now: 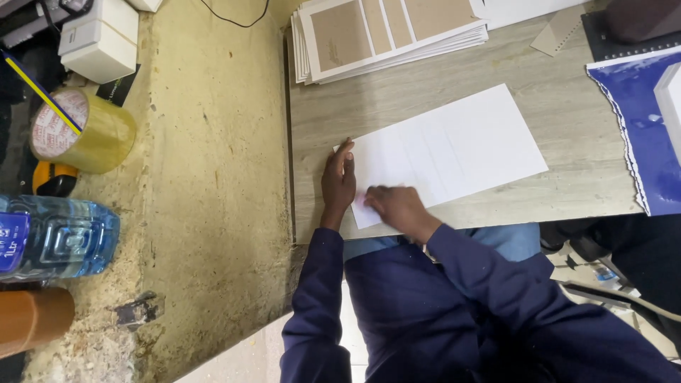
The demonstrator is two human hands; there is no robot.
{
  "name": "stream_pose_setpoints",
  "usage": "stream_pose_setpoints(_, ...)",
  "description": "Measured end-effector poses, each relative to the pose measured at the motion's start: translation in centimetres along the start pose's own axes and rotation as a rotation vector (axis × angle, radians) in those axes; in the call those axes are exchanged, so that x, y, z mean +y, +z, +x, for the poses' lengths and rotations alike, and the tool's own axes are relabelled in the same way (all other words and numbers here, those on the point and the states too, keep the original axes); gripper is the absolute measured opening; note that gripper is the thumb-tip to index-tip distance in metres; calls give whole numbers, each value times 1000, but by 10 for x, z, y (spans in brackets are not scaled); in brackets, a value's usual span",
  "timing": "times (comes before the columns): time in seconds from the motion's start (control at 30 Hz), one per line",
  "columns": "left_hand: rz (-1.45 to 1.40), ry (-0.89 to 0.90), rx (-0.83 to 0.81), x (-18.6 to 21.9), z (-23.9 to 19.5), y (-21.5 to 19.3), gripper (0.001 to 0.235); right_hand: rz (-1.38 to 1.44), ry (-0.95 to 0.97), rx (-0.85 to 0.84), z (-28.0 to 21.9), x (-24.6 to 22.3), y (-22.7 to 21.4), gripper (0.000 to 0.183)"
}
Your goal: Applying adhesive to paper liners and folding them over folder templates to complete the assembly.
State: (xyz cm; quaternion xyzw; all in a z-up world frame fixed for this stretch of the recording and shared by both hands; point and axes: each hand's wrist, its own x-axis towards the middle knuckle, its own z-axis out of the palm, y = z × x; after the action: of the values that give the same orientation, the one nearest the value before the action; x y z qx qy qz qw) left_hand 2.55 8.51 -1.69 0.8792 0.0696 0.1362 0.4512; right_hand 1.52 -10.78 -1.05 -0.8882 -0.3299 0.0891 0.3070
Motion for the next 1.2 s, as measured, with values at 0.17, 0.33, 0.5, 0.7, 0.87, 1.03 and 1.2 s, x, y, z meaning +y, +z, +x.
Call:
stream_pose_setpoints(0.17,-53,16,44,5,-3,-2,49,-235,279,128,30,97,-74,42)
stream_pose_setpoints(0.33,-24,4,52,9,-3,-3,50,-325,427,293,58,132,-78,22)
stream_pose_setpoints(0.5,-381,-45,35,5,5,-2,42,-15,203,133,49,7,-5,48)
stream_pose_setpoints(0.7,364,314,10,3,-4,7,63,-135,-21,61,-19,-23,10,36)
stream_pose_setpoints(0.87,563,317,-54,-7,-3,14,66,-208,465,99,-44,82,-77,45)
stream_pose_setpoints(1.03,602,301,-74,-2,-5,13,66,-377,674,308,-52,148,-108,32)
stream_pose_setpoints(1.2,602,287,-102,-6,-2,15,63,-159,227,150,-22,22,9,28)
